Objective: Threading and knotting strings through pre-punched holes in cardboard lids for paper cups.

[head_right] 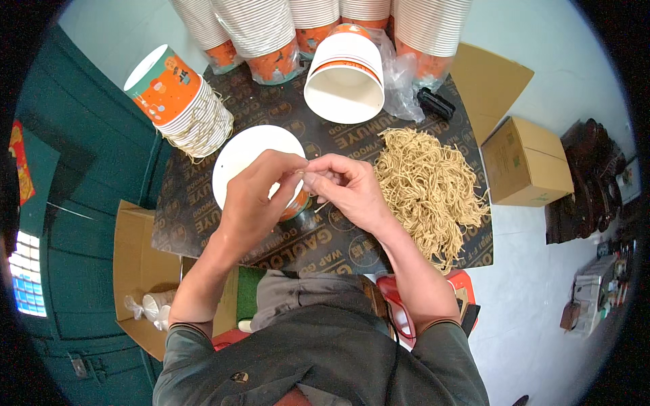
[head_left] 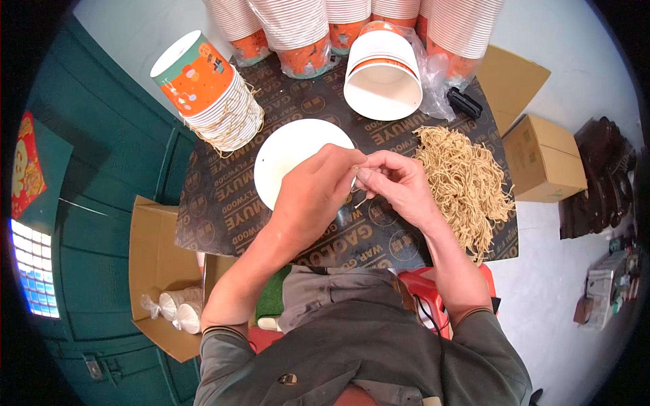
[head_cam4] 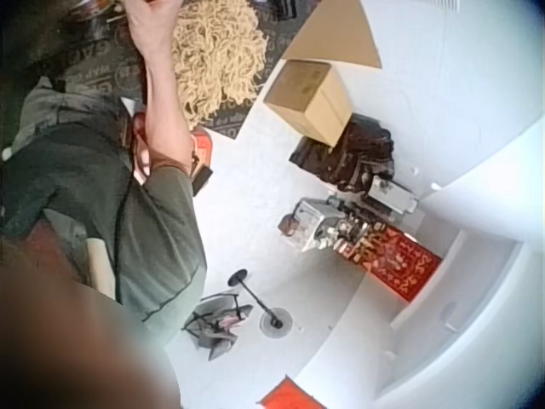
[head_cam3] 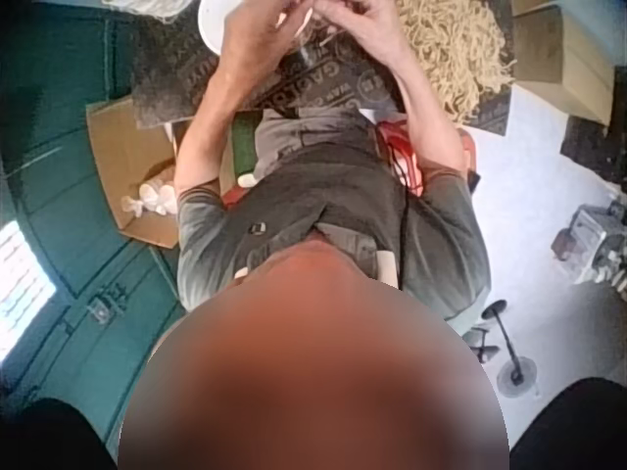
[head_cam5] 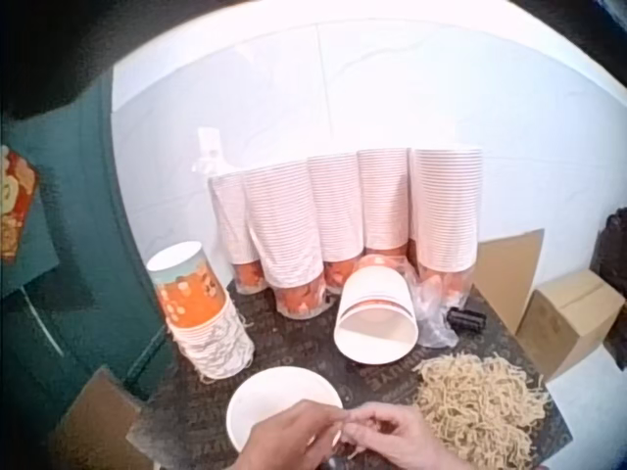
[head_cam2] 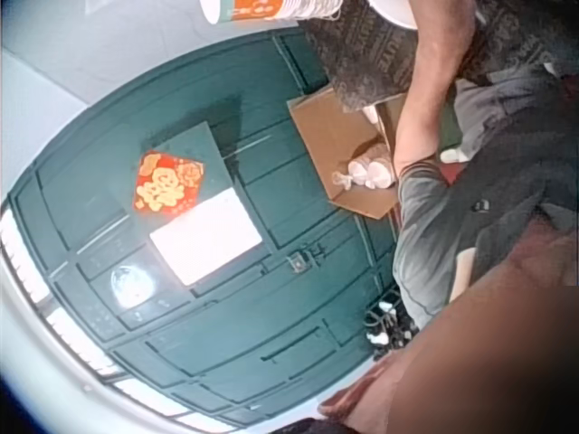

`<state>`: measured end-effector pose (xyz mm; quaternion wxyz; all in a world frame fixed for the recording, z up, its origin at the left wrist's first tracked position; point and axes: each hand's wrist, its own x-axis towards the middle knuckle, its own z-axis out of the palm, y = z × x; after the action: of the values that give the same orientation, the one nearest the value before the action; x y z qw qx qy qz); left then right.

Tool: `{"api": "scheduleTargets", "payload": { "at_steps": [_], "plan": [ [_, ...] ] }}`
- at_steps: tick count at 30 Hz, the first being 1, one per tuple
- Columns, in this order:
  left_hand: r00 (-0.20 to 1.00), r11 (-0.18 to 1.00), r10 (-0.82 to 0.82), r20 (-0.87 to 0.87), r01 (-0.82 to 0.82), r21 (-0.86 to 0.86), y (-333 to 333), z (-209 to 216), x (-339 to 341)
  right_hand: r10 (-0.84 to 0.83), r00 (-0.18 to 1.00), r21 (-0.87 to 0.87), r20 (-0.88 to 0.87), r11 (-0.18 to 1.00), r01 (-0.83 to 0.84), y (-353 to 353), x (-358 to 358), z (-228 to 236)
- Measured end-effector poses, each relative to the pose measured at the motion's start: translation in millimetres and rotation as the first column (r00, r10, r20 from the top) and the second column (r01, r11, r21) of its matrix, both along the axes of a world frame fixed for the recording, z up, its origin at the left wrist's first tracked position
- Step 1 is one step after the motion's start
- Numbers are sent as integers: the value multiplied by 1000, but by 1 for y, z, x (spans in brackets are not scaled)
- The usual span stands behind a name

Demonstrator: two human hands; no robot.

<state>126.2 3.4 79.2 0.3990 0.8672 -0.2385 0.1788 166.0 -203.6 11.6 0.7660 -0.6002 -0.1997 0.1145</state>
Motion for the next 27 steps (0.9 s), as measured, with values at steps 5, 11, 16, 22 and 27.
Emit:
{"api": "scheduleTargets", "payload": {
  "at_steps": [5, 11, 16, 22, 27],
  "plan": [
    [988, 989, -48, 145, 27, 142, -1, 5, -1, 131, 981, 124, -144, 986, -114, -5, 6, -1],
    [984, 983, -48, 172, 17, 182, -2, 7, -3, 140, 978, 125, -153, 985, -121, -6, 6, -2],
    [990, 993, -94, 108, 85, 82, 3, 6, 1, 193, 965, 155, -176, 974, -166, -6, 7, -1],
    [992, 993, -103, 67, 99, 63, 2, 8, -1, 185, 969, 136, -161, 977, -164, -5, 4, 2],
    [991, 992, -114, 72, 109, 66, 3, 5, -2, 191, 964, 154, -184, 974, -164, -6, 4, 1]
  ]
}}
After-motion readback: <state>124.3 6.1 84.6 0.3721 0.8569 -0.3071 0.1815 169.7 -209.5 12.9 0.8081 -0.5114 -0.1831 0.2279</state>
